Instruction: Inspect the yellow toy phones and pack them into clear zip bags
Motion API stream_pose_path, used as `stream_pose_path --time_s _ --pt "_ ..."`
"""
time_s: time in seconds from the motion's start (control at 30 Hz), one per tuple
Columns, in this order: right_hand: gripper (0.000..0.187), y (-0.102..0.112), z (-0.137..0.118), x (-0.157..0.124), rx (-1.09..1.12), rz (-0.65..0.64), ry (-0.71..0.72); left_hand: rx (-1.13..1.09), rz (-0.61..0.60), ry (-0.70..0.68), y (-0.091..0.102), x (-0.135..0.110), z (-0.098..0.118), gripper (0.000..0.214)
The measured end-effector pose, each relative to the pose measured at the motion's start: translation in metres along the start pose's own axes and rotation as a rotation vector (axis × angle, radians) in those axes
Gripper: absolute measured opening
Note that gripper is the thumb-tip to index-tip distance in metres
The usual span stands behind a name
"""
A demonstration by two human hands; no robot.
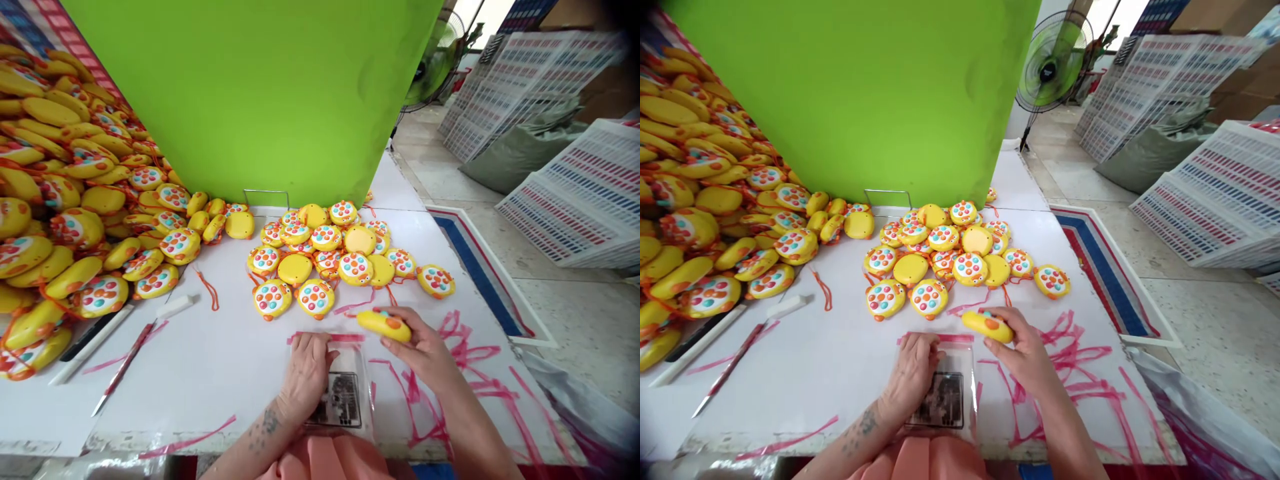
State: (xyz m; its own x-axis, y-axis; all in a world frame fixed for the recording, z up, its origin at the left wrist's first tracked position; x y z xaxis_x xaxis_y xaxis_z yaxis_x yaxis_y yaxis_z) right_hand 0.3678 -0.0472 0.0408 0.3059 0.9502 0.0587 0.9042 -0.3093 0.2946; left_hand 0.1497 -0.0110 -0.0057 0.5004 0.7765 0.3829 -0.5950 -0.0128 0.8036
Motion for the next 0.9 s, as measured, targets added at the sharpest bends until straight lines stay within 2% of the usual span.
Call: stream_pose_path --time_s 0.1,0.17,0.27,0.33,0.4,0.47,0.57,0.73,0.83,0.9 --pt "0.034 -0.005 -0.012 -0.003 -0.071 -0.311 0.055 -0.015 0.016 0.005 0.002 0.001 -0.001 0.044" --pt "0.036 -0.011 -0.014 -0.004 -0.058 -0.376 0.022 -0.01 -0.03 -0.021 0.001 0.002 0.0 0.035" --pt "0.042 -0.023 -0.003 -0.001 -0.024 -0.234 -0.047 0.001 -0.083 -0.074 0.0 0.002 0.003 0.013" --pt "0.048 -0.033 0.007 0.003 -0.032 -0.153 -0.074 -0.001 -0.078 -0.101 0.0 0.002 0.005 0.014" --pt "0.053 -0.043 0.014 0.007 -0.072 -0.129 -0.069 -0.024 -0.064 -0.128 0.0 0.001 0.005 0.016" --pt "0.051 -0.05 0.016 0.01 -0.112 -0.133 -0.04 -0.053 -0.039 -0.148 0.001 -0.001 0.005 0.019" --pt "0.043 -0.059 0.011 0.014 -0.178 -0.161 0.017 -0.076 0.023 -0.151 0.004 -0.003 0.005 0.013" --pt "0.034 -0.08 0.002 0.013 -0.389 -0.261 0.168 -0.11 0.145 -0.073 0.01 -0.002 0.004 0.013" --pt "0.034 -0.085 0.002 0.011 -0.471 -0.277 0.234 -0.164 0.159 -0.075 0.012 0.001 0.005 0.016" --pt "0.035 -0.081 0.004 0.009 -0.41 -0.244 0.223 -0.181 0.143 -0.079 0.011 0.002 0.004 0.016"
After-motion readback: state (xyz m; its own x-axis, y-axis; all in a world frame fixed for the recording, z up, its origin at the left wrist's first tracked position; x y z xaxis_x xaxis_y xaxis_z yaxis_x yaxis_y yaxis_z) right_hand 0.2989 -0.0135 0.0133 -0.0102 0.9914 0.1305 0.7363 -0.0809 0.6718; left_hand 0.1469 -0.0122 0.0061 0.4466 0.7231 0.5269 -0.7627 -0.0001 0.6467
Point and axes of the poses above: each hand's wrist, its own x-axis towards the middle knuckle, its own y-axis out of the back of the hand, z = x × y, the point moved 3 cm from there along x, towards the middle knuckle, and after that the axes turned 8 degrees about z, right-handed, at the moved point
